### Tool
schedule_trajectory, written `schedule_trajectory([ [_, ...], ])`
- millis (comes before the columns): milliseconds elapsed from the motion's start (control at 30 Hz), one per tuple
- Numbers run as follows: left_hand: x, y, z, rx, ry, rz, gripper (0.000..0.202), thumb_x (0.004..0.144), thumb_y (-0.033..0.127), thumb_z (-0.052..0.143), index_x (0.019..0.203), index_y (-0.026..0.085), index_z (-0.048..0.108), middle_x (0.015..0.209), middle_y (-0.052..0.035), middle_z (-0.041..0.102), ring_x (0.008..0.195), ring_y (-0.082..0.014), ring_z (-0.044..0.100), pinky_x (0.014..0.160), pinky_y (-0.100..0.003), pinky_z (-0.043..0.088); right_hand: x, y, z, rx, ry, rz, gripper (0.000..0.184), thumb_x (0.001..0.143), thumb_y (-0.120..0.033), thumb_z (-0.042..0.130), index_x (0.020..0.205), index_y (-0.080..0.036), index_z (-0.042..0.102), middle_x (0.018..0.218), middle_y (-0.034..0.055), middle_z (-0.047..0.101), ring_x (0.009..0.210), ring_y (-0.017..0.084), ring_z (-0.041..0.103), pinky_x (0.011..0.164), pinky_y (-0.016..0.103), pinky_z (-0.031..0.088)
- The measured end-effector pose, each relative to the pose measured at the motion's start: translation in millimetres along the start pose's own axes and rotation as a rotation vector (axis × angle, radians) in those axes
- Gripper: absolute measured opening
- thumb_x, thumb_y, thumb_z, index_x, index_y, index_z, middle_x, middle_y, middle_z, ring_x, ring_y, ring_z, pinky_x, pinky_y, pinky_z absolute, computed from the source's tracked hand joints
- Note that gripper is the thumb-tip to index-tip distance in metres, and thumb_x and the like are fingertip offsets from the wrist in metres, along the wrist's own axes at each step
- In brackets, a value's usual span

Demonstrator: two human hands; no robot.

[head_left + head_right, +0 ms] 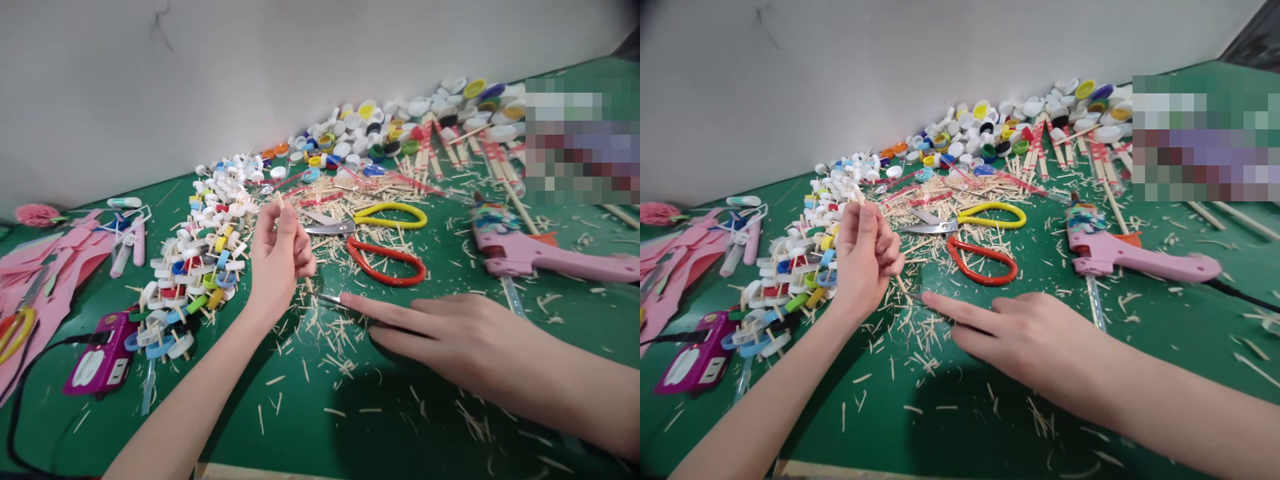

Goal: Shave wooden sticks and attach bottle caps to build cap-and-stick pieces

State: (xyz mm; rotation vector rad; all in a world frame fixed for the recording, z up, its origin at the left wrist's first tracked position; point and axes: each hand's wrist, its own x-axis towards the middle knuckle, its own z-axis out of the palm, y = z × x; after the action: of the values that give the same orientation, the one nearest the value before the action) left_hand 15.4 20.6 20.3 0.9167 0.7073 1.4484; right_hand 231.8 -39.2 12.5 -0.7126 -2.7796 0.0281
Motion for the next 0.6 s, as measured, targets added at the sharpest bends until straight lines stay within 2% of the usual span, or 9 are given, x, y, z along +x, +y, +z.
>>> schedule_trajectory([
  [133,-2.2,-0.2,3.5,-0.007,-0.016,0.016,0.017,0.086,0.036,0.065,0.081,0.024,0.054,0.053,0.0089,0.034,0.039,-0.0031,0.024,0.036,-0.018,0.018,4.6,0.1,-1.3,-0.130,-0.036,-0.050,0.032,0.078,-0.001,0.041,0.094,-0.020,0.060,0.152,0.0007,0.035,0.054,0.010,0.050,0.046,0.032,0.032],
  [267,-2.8,-1.9,5.7,0.012,-0.037,0.033,0.017,0.087,0.038,0.063,0.081,0.023,0.056,0.052,0.0086,0.030,0.040,-0.0035,0.024,0.036,-0.018,0.020,10.0,-1.2,-3.8,-0.093,-0.076,-0.050,0.027,0.078,-0.002,0.042,0.088,-0.020,0.059,0.154,-0.0004,0.030,0.052,0.009,0.047,0.045,0.032,0.030],
  [433,-1.8,-2.8,6.2,0.040,-0.040,0.028,0.019,0.085,0.039,0.065,0.081,0.023,0.055,0.053,0.0087,0.028,0.040,-0.0034,0.025,0.036,-0.018,0.019,9.3,-4.6,-6.7,-0.068,-0.095,-0.042,0.023,0.071,-0.004,0.051,0.087,-0.019,0.058,0.153,0.0035,0.034,0.050,0.006,0.046,0.044,0.029,0.027],
  [600,-1.3,-0.9,4.1,0.059,-0.067,0.016,0.018,0.086,0.038,0.065,0.082,0.024,0.054,0.054,0.0088,0.031,0.039,-0.0035,0.025,0.036,-0.017,0.020,2.1,-8.7,-10.6,-0.039,-0.129,-0.010,0.025,0.066,-0.004,0.053,0.084,-0.021,0.058,0.152,0.0032,0.036,0.044,0.006,0.045,0.042,0.032,0.031],
])
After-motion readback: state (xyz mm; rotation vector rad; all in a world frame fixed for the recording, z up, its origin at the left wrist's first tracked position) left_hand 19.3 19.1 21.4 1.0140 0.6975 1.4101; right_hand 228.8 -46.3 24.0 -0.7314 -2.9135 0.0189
